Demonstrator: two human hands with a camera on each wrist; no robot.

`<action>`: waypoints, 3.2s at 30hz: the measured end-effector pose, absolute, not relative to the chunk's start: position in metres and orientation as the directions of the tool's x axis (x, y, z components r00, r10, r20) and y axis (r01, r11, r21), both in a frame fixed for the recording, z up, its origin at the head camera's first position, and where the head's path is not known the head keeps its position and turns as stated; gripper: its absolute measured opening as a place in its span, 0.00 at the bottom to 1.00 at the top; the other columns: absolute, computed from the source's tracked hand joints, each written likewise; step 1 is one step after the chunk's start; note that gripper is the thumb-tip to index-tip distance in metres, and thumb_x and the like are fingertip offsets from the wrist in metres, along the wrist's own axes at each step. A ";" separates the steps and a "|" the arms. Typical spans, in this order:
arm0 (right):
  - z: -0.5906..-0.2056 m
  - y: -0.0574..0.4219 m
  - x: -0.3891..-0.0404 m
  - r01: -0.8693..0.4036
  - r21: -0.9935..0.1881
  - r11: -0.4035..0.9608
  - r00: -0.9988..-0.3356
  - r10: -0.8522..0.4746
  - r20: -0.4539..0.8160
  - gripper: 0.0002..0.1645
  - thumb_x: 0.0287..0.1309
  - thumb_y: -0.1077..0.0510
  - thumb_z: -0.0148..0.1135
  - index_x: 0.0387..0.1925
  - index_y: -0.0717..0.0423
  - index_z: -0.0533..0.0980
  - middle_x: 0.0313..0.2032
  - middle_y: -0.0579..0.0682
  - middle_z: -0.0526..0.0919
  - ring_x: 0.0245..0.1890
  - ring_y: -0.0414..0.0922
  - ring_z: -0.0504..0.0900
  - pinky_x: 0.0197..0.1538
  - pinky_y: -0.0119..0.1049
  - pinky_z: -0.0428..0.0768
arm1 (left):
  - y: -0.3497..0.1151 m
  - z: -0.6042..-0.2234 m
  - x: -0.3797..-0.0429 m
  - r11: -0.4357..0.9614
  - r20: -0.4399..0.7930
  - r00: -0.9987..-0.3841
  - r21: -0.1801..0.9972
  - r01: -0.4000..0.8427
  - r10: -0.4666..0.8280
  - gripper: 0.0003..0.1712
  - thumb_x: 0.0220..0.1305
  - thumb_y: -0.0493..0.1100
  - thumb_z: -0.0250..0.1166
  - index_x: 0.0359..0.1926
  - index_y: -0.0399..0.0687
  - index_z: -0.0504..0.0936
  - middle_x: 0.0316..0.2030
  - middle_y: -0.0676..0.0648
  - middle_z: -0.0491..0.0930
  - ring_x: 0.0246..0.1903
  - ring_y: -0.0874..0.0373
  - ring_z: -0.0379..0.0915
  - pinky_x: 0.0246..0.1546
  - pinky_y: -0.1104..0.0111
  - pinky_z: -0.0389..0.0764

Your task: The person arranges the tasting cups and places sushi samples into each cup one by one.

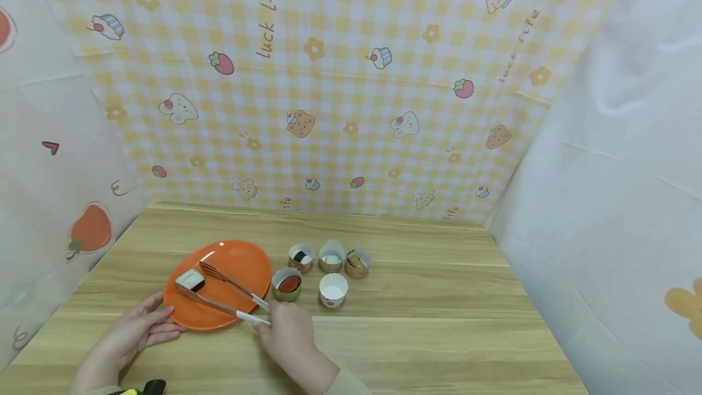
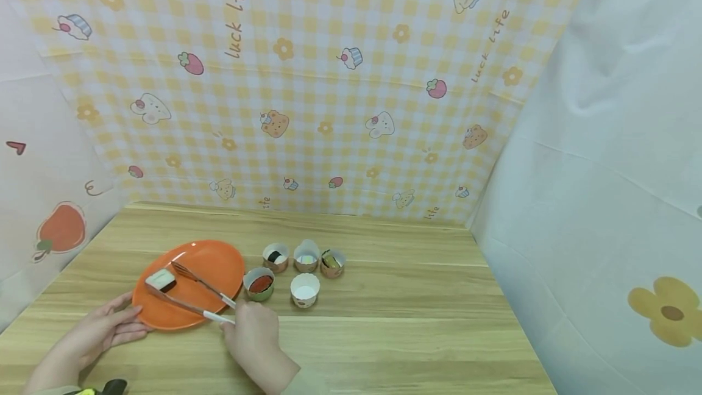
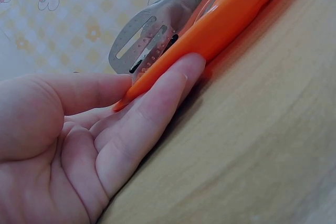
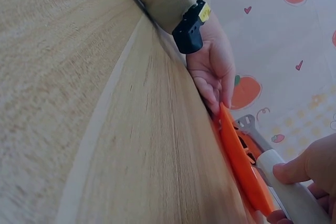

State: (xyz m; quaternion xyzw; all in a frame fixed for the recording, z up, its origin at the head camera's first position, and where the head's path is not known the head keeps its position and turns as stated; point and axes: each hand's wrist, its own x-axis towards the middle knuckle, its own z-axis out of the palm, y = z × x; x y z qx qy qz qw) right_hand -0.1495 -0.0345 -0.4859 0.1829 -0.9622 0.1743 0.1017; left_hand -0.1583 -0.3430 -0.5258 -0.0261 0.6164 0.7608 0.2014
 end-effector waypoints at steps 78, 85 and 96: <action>-0.473 -0.020 -0.146 -0.418 -0.317 0.851 -0.903 -0.353 0.243 0.10 0.51 0.43 0.71 0.30 0.42 0.82 0.13 0.34 0.64 0.12 0.34 0.60 0.12 0.25 0.57 | -0.343 -0.524 -0.159 -0.174 -0.290 -0.919 0.923 -0.343 0.267 0.47 0.74 0.36 0.49 0.69 0.34 0.18 0.37 0.40 0.83 0.38 0.47 0.82 0.45 0.57 0.82; -0.470 -0.013 -0.147 -0.431 -0.302 0.850 -0.895 -0.362 0.260 0.10 0.50 0.43 0.71 0.31 0.41 0.83 0.14 0.33 0.66 0.13 0.34 0.60 0.13 0.26 0.57 | -0.342 -0.524 -0.158 -0.174 -0.302 -0.921 0.921 -0.348 0.246 0.47 0.74 0.37 0.49 0.69 0.33 0.19 0.37 0.41 0.83 0.38 0.47 0.82 0.45 0.56 0.82; -0.466 0.001 -0.147 -0.477 -0.333 0.813 -0.871 -0.387 0.303 0.10 0.50 0.45 0.72 0.26 0.44 0.81 0.14 0.33 0.70 0.12 0.32 0.60 0.13 0.24 0.57 | -0.341 -0.523 -0.158 -0.173 -0.310 -0.922 0.919 -0.353 0.233 0.47 0.74 0.36 0.50 0.69 0.34 0.20 0.36 0.42 0.83 0.37 0.47 0.83 0.44 0.57 0.83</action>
